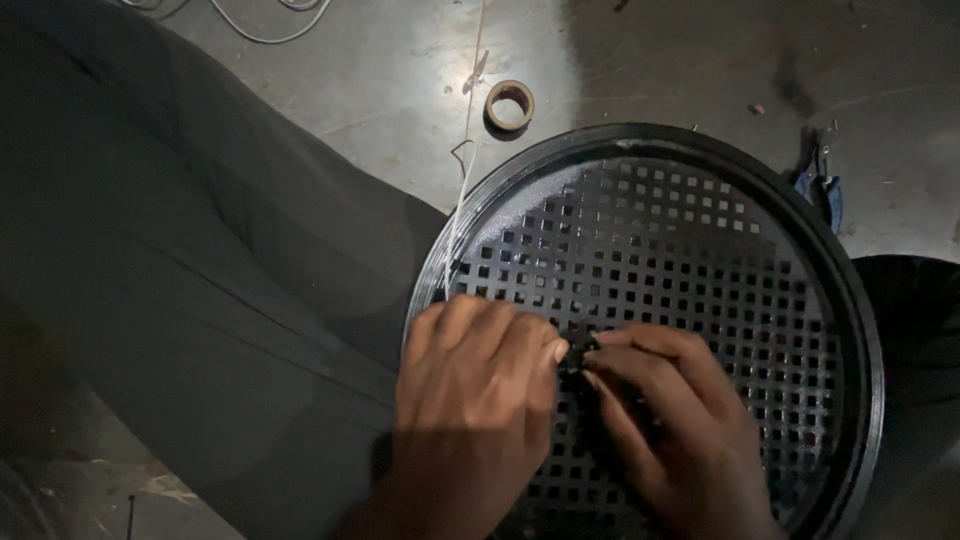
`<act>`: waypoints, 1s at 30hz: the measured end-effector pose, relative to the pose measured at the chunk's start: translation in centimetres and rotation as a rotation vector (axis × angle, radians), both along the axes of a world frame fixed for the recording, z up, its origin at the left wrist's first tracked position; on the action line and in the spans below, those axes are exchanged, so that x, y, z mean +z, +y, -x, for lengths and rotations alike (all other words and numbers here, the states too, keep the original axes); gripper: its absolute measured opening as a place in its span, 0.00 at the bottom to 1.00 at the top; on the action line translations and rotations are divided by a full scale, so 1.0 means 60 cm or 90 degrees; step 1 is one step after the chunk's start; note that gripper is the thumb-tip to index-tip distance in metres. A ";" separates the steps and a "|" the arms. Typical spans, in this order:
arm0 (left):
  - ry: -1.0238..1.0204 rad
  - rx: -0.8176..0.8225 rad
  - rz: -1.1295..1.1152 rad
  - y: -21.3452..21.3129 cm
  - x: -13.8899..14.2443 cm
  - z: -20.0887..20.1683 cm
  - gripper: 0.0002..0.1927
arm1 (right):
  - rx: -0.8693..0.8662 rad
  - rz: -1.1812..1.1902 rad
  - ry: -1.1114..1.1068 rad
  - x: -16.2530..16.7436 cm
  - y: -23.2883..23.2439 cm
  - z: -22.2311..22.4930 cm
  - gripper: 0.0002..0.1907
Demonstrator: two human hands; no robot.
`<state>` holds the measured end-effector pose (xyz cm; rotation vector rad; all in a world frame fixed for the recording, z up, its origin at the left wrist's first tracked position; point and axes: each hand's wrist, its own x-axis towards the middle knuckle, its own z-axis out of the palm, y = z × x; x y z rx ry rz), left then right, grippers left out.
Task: The person sits on the floor and repairs white cables by stripping the ends with pliers, twisting the exposed wires, and wrapping the connections with black electrical tape. The person handles a bundle of cables, cuts individual lengths, and secures the taped ends.
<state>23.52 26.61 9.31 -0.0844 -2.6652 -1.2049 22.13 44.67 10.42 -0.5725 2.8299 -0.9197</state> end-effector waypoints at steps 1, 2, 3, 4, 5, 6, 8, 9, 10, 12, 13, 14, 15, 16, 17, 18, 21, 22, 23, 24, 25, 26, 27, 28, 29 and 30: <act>-0.008 0.003 0.007 0.000 0.000 -0.001 0.07 | 0.005 0.000 -0.005 -0.001 0.000 -0.001 0.15; -0.016 0.007 0.013 0.001 -0.001 -0.001 0.08 | 0.010 0.000 -0.010 -0.001 0.000 -0.003 0.15; -0.024 0.010 0.020 0.001 -0.001 -0.001 0.08 | 0.019 -0.012 -0.002 -0.001 -0.001 -0.005 0.15; -0.039 0.010 0.022 0.001 -0.002 -0.001 0.08 | 0.028 -0.024 0.006 -0.001 -0.001 -0.009 0.15; -0.054 0.009 0.024 0.001 -0.003 -0.001 0.08 | 0.037 -0.037 0.013 -0.001 -0.001 -0.012 0.15; -0.068 0.008 0.026 0.001 -0.004 0.000 0.09 | 0.024 -0.038 0.016 -0.001 -0.002 -0.016 0.14; -0.083 -0.001 0.019 0.001 -0.006 0.002 0.09 | -0.001 -0.040 0.023 -0.002 -0.006 -0.024 0.13; -0.091 -0.006 0.016 0.002 -0.008 0.003 0.09 | -0.027 -0.039 0.006 -0.003 -0.008 -0.026 0.12; -0.087 -0.001 0.020 0.002 -0.008 0.004 0.10 | -0.053 -0.039 -0.010 -0.004 -0.009 -0.028 0.12; -0.078 0.006 0.028 0.004 -0.010 0.006 0.10 | -0.077 -0.033 -0.026 -0.005 -0.010 -0.028 0.11; -0.094 0.001 0.028 0.005 -0.010 0.006 0.10 | -0.075 -0.028 -0.026 -0.004 -0.011 -0.027 0.10; -0.110 -0.003 0.029 0.005 -0.010 0.007 0.11 | -0.073 -0.022 -0.026 -0.004 -0.011 -0.026 0.09; -0.127 -0.007 0.031 0.006 -0.010 0.007 0.11 | -0.073 -0.035 -0.022 -0.003 -0.011 -0.024 0.10; -0.121 -0.010 0.029 0.006 -0.010 0.007 0.11 | -0.074 -0.048 -0.017 -0.001 -0.010 -0.022 0.11; -0.114 -0.012 0.027 0.005 -0.009 0.006 0.11 | -0.074 -0.061 -0.013 -0.001 -0.011 -0.020 0.12; -0.107 -0.012 0.026 0.005 -0.009 0.006 0.10 | -0.075 -0.062 -0.008 -0.001 -0.012 -0.017 0.12; -0.114 -0.011 0.014 0.003 -0.007 0.005 0.11 | -0.082 -0.073 -0.001 -0.004 -0.018 -0.012 0.13; -0.115 -0.016 0.012 0.002 -0.006 0.004 0.10 | -0.085 -0.082 -0.001 -0.005 -0.021 -0.010 0.13; -0.115 -0.022 0.011 0.001 -0.006 0.004 0.10 | -0.089 -0.091 0.000 -0.006 -0.024 -0.010 0.14; -0.116 -0.027 0.010 0.000 -0.005 0.004 0.10 | -0.080 -0.089 0.010 -0.005 -0.026 -0.010 0.13; -0.121 -0.030 0.013 -0.001 -0.005 0.003 0.11 | -0.072 -0.088 0.020 -0.005 -0.029 -0.011 0.11; -0.126 -0.032 0.017 -0.002 -0.005 0.003 0.11 | -0.063 -0.086 0.029 -0.003 -0.031 -0.013 0.10; -0.131 -0.034 0.021 -0.004 -0.005 0.002 0.12 | -0.063 -0.094 0.035 -0.002 -0.034 -0.014 0.10; -0.137 -0.036 0.014 -0.005 -0.005 0.002 0.12 | -0.062 -0.102 0.040 0.001 -0.036 -0.015 0.09; -0.141 -0.038 0.007 -0.006 -0.006 0.001 0.12 | -0.061 -0.110 0.045 0.003 -0.037 -0.016 0.09; -0.146 -0.040 0.000 -0.007 -0.007 0.001 0.11 | -0.060 -0.110 0.047 0.004 -0.038 -0.016 0.09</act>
